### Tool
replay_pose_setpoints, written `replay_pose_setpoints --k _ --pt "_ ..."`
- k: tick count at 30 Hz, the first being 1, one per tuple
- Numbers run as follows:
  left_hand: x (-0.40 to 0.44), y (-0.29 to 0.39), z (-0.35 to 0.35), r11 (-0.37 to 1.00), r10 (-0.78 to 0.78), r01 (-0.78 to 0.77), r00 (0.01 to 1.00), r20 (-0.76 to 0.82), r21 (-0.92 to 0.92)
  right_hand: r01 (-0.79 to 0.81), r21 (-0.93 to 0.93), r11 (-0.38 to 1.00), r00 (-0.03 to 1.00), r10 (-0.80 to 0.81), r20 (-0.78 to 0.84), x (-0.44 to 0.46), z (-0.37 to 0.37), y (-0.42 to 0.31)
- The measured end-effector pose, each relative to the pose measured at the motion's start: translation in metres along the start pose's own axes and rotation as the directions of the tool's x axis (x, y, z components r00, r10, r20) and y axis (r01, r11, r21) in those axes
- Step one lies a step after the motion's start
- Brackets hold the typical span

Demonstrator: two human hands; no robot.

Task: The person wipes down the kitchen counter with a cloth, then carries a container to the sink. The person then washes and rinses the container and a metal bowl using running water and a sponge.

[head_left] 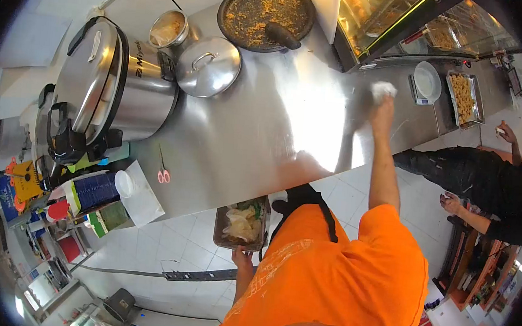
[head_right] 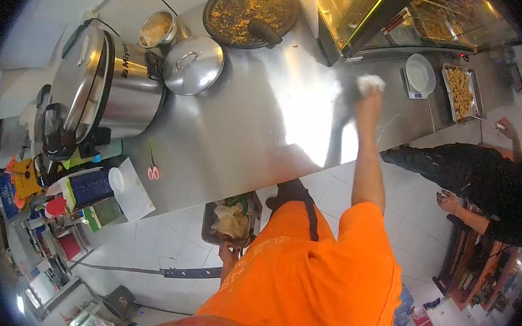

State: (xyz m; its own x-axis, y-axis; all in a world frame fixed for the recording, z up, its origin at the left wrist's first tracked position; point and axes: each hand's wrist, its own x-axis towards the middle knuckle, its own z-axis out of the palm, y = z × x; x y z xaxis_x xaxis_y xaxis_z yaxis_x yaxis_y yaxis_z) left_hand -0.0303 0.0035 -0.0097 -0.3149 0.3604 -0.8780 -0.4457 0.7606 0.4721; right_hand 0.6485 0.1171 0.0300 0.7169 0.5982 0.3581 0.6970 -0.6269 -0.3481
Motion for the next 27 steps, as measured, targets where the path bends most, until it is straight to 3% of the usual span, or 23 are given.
replay_pose_setpoints --k 3,4,6,7,8,9,10,11,12,13,14,16,18,19,20,21,22,23,24,26,27 --pt "-0.008 0.001 0.006 0.999 0.038 -0.038 0.999 0.003 0.018 -0.094 -0.343 0.935 0.993 0.063 -0.103 -0.024 0.040 0.068" --pt "-0.007 -0.001 0.009 0.998 0.050 -0.051 0.999 0.019 0.029 -0.081 -0.263 0.961 0.994 0.058 -0.093 -0.018 0.053 0.061" --pt "-0.002 0.000 0.018 0.992 0.088 -0.089 0.996 0.018 0.084 0.142 -0.185 0.972 0.990 -0.137 0.037 -0.024 0.108 0.023" --pt "-0.001 -0.003 0.019 0.988 0.101 -0.102 0.995 0.017 0.112 0.182 -0.012 0.983 0.983 -0.182 0.011 -0.034 0.111 -0.025" --pt "0.010 -0.007 0.019 0.993 0.072 -0.068 0.997 -0.038 0.096 -0.028 0.271 0.962 0.985 -0.019 0.169 -0.042 0.093 -0.087" --pt "0.010 -0.006 0.021 0.990 0.083 -0.079 0.996 -0.033 0.117 0.184 0.189 0.965 0.962 -0.217 0.169 -0.073 0.114 -0.115" --pt "0.012 -0.004 0.031 0.987 0.099 -0.096 0.995 -0.017 0.130 0.297 0.137 0.945 0.863 -0.327 0.385 -0.110 0.116 -0.150" --pt "0.012 -0.002 0.039 0.984 0.112 -0.111 0.994 -0.004 0.140 0.370 0.398 0.840 0.863 -0.469 0.186 -0.158 0.103 -0.187" --pt "0.015 -0.002 0.041 0.988 0.106 -0.107 0.994 0.013 0.115 0.414 0.517 0.749 0.773 -0.589 0.234 -0.201 0.085 -0.214" --pt "0.013 -0.002 0.041 0.993 0.083 -0.084 0.996 0.012 0.087 0.414 0.638 0.650 0.664 -0.694 0.277 -0.245 0.068 -0.240" --pt "0.010 0.001 0.043 0.996 0.062 -0.062 0.998 0.015 0.061 0.285 0.699 0.656 0.570 -0.702 0.426 -0.297 0.068 -0.258" --pt "0.003 0.008 0.040 0.999 0.047 -0.048 0.997 0.058 0.018 0.207 0.887 0.414 0.243 -0.899 0.363 -0.308 0.018 -0.273" --pt "-0.005 0.015 0.029 0.998 0.063 -0.061 0.989 0.133 -0.021 -0.175 0.930 0.324 0.607 -0.708 0.361 -0.280 0.034 -0.257" --pt "-0.001 0.015 0.025 0.997 0.058 -0.053 0.991 0.125 -0.047 0.014 0.927 0.374 0.834 -0.516 0.196 -0.246 0.064 -0.241" --pt "0.004 0.012 0.015 0.997 0.049 -0.042 0.992 0.112 -0.069 -0.249 0.900 0.359 0.899 -0.259 0.352 -0.176 0.049 -0.238" --pt "0.006 0.012 0.007 0.996 0.040 -0.032 0.994 0.098 -0.088 -0.312 0.660 0.683 0.885 -0.044 0.464 -0.106 0.042 -0.221" --pt "0.002 0.013 0.004 0.993 0.024 -0.014 0.996 0.084 -0.119 -0.036 0.645 0.763 0.998 0.060 -0.015 -0.049 0.050 -0.213" --pt "-0.001 0.014 0.004 0.996 0.040 -0.031 0.994 0.099 -0.089 0.100 0.560 0.822 0.980 0.016 -0.198 0.005 0.055 -0.197" --pt "-0.004 0.016 0.005 0.997 0.058 -0.051 0.992 0.111 -0.061 0.161 0.500 0.851 0.953 -0.001 -0.304 0.050 0.105 -0.160" --pt "0.003 0.018 0.006 0.998 0.047 -0.045 0.998 0.048 -0.031 0.029 0.448 0.893 0.999 -0.005 -0.053 0.112 0.132 -0.140" --pt "0.000 0.021 0.012 0.997 0.060 -0.058 0.998 0.023 -0.051 -0.172 0.392 0.904 0.974 0.097 0.203 0.122 0.102 -0.165"
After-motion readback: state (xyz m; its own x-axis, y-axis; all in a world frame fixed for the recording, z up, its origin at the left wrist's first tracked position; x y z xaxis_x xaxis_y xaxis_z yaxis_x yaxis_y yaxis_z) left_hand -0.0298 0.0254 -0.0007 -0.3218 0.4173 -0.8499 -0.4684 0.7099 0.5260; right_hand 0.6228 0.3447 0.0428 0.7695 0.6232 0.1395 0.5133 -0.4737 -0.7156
